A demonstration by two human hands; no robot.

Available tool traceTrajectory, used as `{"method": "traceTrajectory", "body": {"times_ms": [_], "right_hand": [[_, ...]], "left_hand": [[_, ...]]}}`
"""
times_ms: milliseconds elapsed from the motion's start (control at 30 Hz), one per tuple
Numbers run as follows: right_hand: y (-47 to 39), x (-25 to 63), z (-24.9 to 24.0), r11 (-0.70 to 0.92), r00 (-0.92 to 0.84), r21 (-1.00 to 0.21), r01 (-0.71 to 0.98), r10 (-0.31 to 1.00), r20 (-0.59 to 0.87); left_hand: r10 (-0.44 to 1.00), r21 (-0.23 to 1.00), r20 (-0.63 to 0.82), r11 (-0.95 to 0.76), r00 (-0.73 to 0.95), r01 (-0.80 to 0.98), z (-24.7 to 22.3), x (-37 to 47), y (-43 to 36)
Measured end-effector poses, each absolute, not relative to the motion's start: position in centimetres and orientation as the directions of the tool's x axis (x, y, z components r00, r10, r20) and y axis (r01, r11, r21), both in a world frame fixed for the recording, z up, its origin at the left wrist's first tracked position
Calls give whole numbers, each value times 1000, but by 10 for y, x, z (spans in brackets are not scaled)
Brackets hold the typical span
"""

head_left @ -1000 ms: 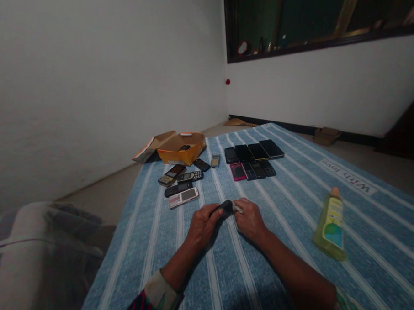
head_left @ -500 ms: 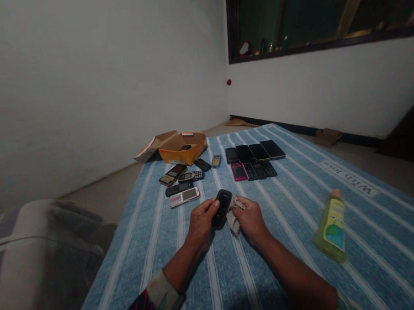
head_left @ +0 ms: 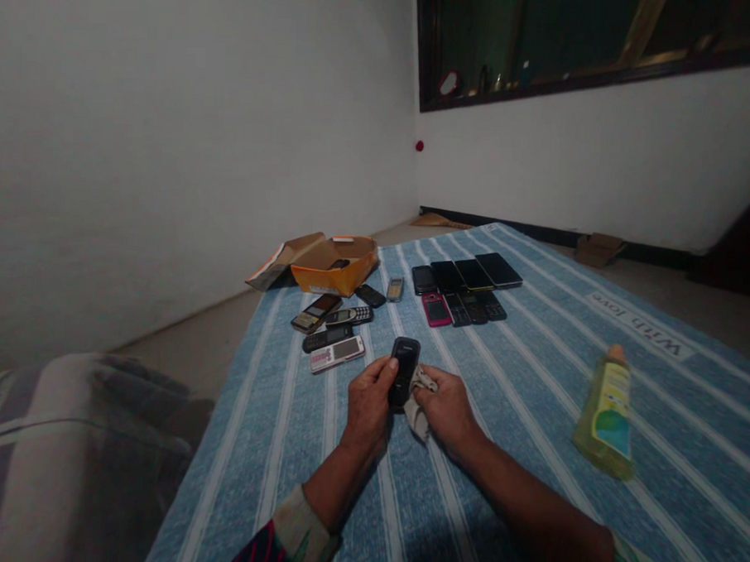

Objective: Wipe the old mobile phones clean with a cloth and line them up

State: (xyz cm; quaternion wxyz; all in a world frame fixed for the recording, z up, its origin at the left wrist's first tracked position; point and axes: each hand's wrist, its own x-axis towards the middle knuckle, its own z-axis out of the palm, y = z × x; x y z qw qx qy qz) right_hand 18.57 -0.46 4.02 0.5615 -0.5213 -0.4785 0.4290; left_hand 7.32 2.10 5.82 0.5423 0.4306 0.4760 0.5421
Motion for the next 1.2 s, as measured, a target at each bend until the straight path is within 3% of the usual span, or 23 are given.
{"method": "traceTrajectory", "body": {"times_ms": [200,367,667,767,867,1000,1100,1200], "right_hand": [[-12,178,39,-57,31,-989,-136,998,-62],[-12,180,41,-83,-11,-950,-300,996,-84],[-7,187,36,-132,-51,-926,-353,991,-122],[-5,190,35,-84,-9,-966,-245,996,-84],[-6,191,36,6,12,-999,-33,1000,6],[-11,187,35,156,37,-959,239,985,169],[-14,185,33,250,30,-851,462,955,296],[-16,185,32,328,-55,-731,599,927,370]], "left_hand": [[998,968,-31,17,-49,-249,55,69,24],[998,959,-34,19,-46,-284,54,72,20],[997,970,-75,73,0,-234,55,73,18],[1000,992,16,-17,-11,-123,61,73,15],[996,996,92,-92,-13,0,67,74,11],[991,982,121,-111,-58,151,68,74,8],[993,990,83,-73,-85,118,62,73,10],[995,999,38,-41,-97,-34,58,71,14]]}}
